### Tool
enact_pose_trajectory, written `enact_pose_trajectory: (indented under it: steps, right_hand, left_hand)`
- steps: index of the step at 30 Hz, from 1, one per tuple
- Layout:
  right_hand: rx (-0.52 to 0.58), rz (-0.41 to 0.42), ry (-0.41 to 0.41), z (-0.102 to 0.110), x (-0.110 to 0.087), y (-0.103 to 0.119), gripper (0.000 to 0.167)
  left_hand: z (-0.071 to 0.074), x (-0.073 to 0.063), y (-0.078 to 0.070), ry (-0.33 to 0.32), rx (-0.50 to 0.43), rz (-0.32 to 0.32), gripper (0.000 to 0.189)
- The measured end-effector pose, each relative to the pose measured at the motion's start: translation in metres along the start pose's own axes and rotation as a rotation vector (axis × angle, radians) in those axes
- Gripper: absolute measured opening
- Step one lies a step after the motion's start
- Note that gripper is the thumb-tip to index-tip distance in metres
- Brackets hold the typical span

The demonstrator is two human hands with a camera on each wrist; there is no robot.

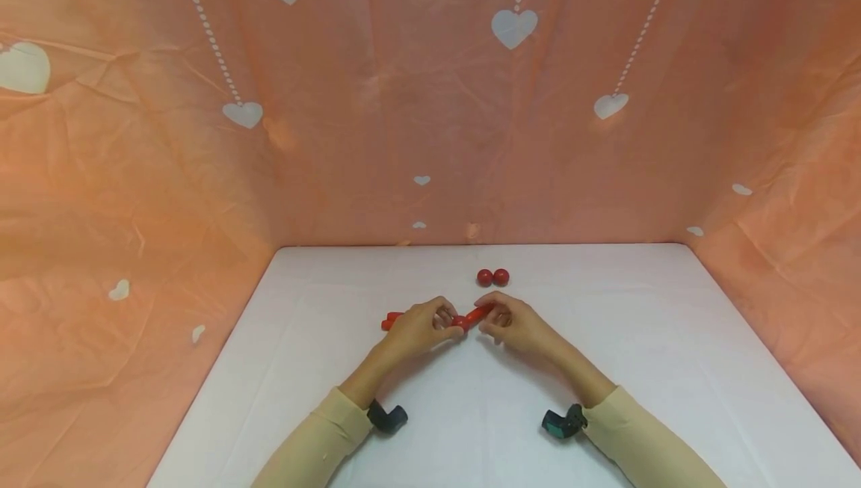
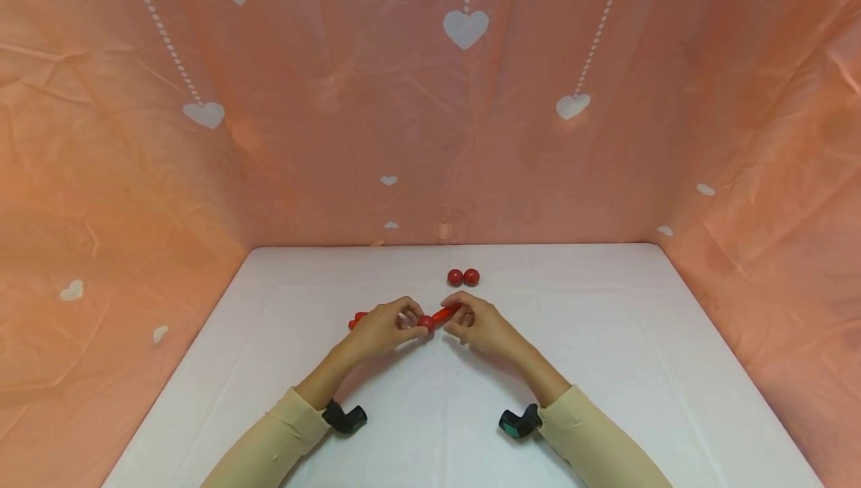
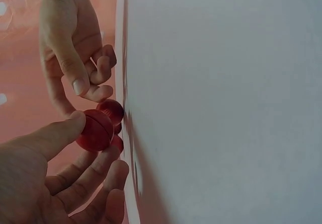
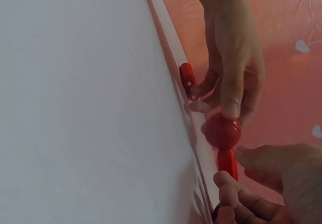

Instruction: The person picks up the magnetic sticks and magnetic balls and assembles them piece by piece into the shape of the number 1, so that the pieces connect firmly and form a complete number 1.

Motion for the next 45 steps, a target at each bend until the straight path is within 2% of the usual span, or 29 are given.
enact_pose_trajectory:
  steps: [4,9,20,28,40,45]
  right_hand:
    - [0.001,-0.003,0.013,-0.005,0.0,0.001,0.039]
    - [0.004,0.04,0.032,-0.011,-0.001,-0.001,0.04]
    - [0.065,0.077,0.054,-0.018,0.001,-0.006,0.038]
    - [0.057,0.054,0.063,-0.02,0.0,-0.006,0.036]
    - [0.152,-0.003,0.066,-0.02,0.001,-0.008,0.037]
    - [0.172,-0.019,0.044,-0.02,0.001,-0.007,0.035]
  left_hand:
    - [-0.001,0.0,0.001,0.005,-0.014,0.006,0.03]
    - [-0.003,0.001,0.001,0.003,-0.011,-0.001,0.03]
    - [-0.005,0.0,0.001,-0.008,-0.021,-0.007,0.03]
    - [-0.007,0.001,0.002,-0.002,-0.027,-0.015,0.031]
    - [-0.007,0.001,0.0,-0.004,-0.039,-0.008,0.032]
    - [-0.006,0.003,0.0,-0.005,-0.062,-0.029,0.027]
Point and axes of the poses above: each hand's wrist, its own x-axis towards the middle knuckle, its own z-axis out of the back of the hand, y = z × x, the point moved 2 cm from there along x, towards the middle knuckle, and after that the axes turned 12 degrees about x, right-handed, at the moved point
